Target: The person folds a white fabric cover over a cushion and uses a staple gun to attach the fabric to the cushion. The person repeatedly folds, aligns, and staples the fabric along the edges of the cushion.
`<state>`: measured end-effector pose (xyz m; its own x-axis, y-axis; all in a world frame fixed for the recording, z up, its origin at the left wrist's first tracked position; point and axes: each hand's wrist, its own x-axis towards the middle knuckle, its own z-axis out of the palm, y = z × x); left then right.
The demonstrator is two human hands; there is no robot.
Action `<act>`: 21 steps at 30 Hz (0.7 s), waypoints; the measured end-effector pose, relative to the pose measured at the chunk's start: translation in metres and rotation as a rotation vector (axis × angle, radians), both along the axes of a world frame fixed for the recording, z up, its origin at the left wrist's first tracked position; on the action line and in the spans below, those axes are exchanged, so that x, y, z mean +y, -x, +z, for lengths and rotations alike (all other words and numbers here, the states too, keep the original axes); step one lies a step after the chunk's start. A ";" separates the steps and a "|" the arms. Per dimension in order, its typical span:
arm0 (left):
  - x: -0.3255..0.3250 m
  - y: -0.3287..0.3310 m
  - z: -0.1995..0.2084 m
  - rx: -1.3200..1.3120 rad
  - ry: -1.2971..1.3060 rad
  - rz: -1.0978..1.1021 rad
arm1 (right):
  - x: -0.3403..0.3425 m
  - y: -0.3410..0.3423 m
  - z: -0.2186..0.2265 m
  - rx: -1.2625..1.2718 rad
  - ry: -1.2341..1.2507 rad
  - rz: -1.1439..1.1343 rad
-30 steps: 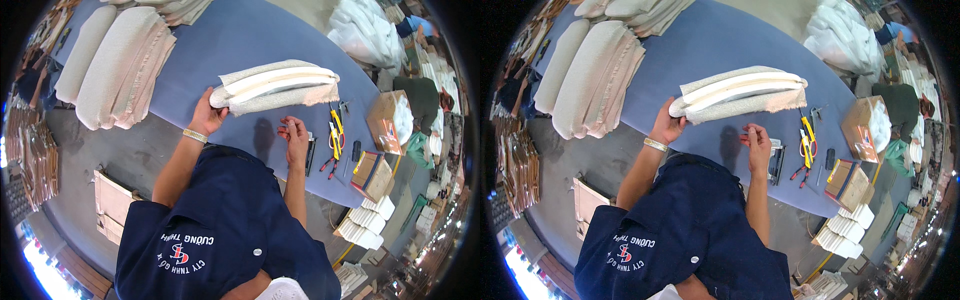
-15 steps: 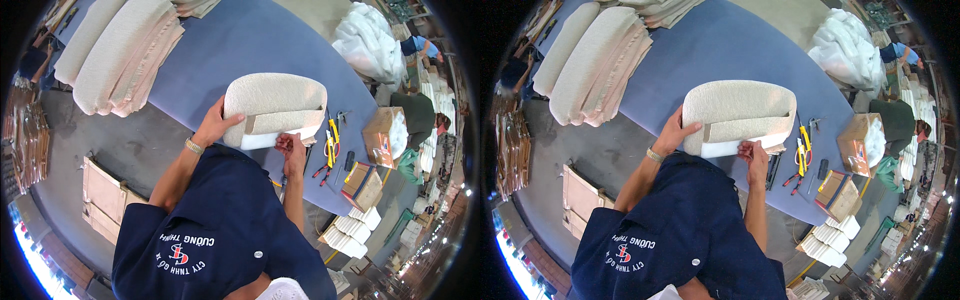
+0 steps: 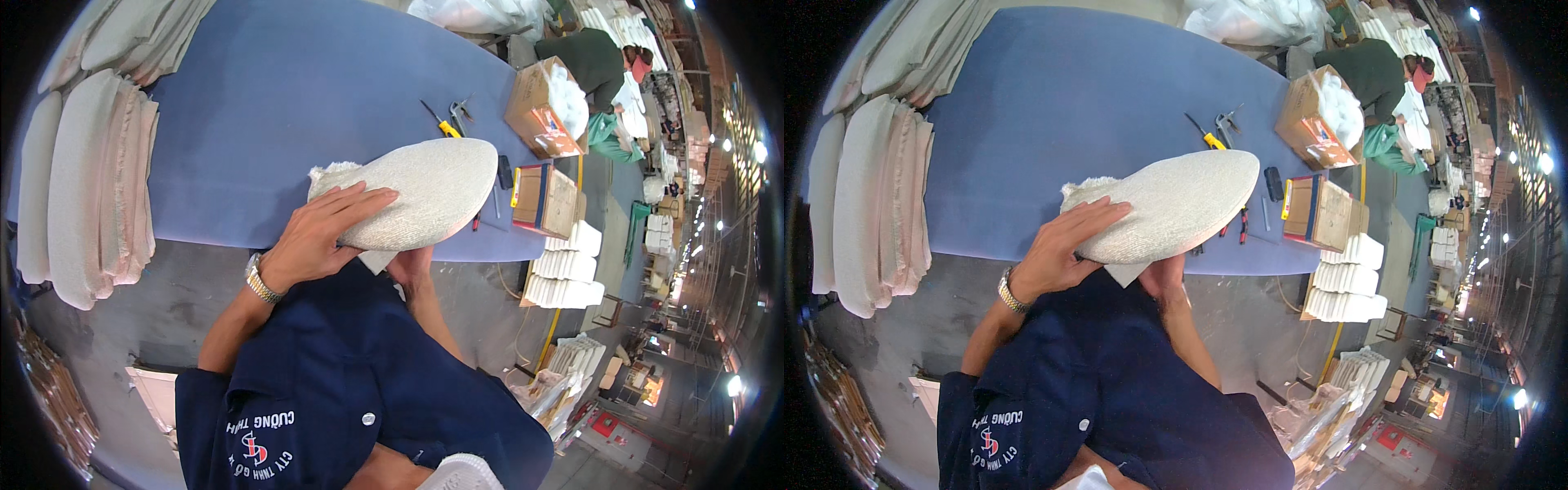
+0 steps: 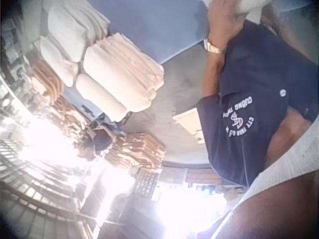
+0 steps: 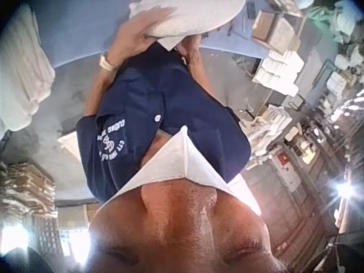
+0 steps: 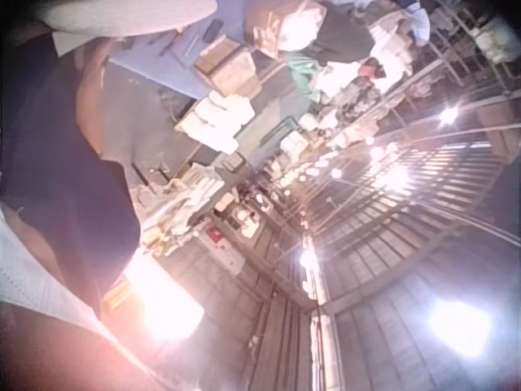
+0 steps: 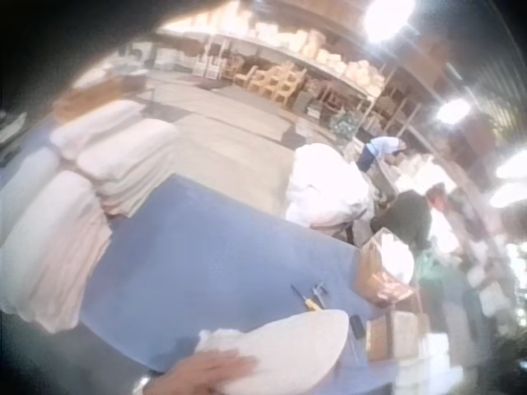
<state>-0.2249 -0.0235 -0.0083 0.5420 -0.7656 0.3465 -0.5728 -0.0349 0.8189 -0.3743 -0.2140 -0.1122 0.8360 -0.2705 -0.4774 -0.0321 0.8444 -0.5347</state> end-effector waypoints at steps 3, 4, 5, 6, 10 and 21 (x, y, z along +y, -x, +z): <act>-0.001 -0.007 0.014 0.132 -0.115 -0.059 | 0.008 0.005 0.002 0.023 0.060 0.028; -0.001 -0.010 0.012 0.076 -0.097 -0.047 | 0.012 -0.001 0.005 0.112 0.127 0.075; -0.003 -0.014 0.015 0.099 -0.123 -0.029 | 0.015 -0.006 0.007 0.196 0.195 0.124; -0.004 -0.019 0.018 0.123 -0.147 0.000 | 0.021 -0.011 0.009 0.209 0.100 0.052; -0.008 -0.050 0.019 0.267 -0.083 0.232 | 0.019 -0.042 0.037 0.068 0.143 0.178; 0.022 -0.070 -0.064 1.560 0.487 0.615 | 0.016 -0.134 0.084 0.006 0.772 0.406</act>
<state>-0.1553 -0.0016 -0.0725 0.7094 -0.3315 -0.6220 0.6958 0.4703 0.5429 -0.2406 -0.1981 -0.0277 0.9361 -0.2019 -0.2880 -0.2565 0.1684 -0.9518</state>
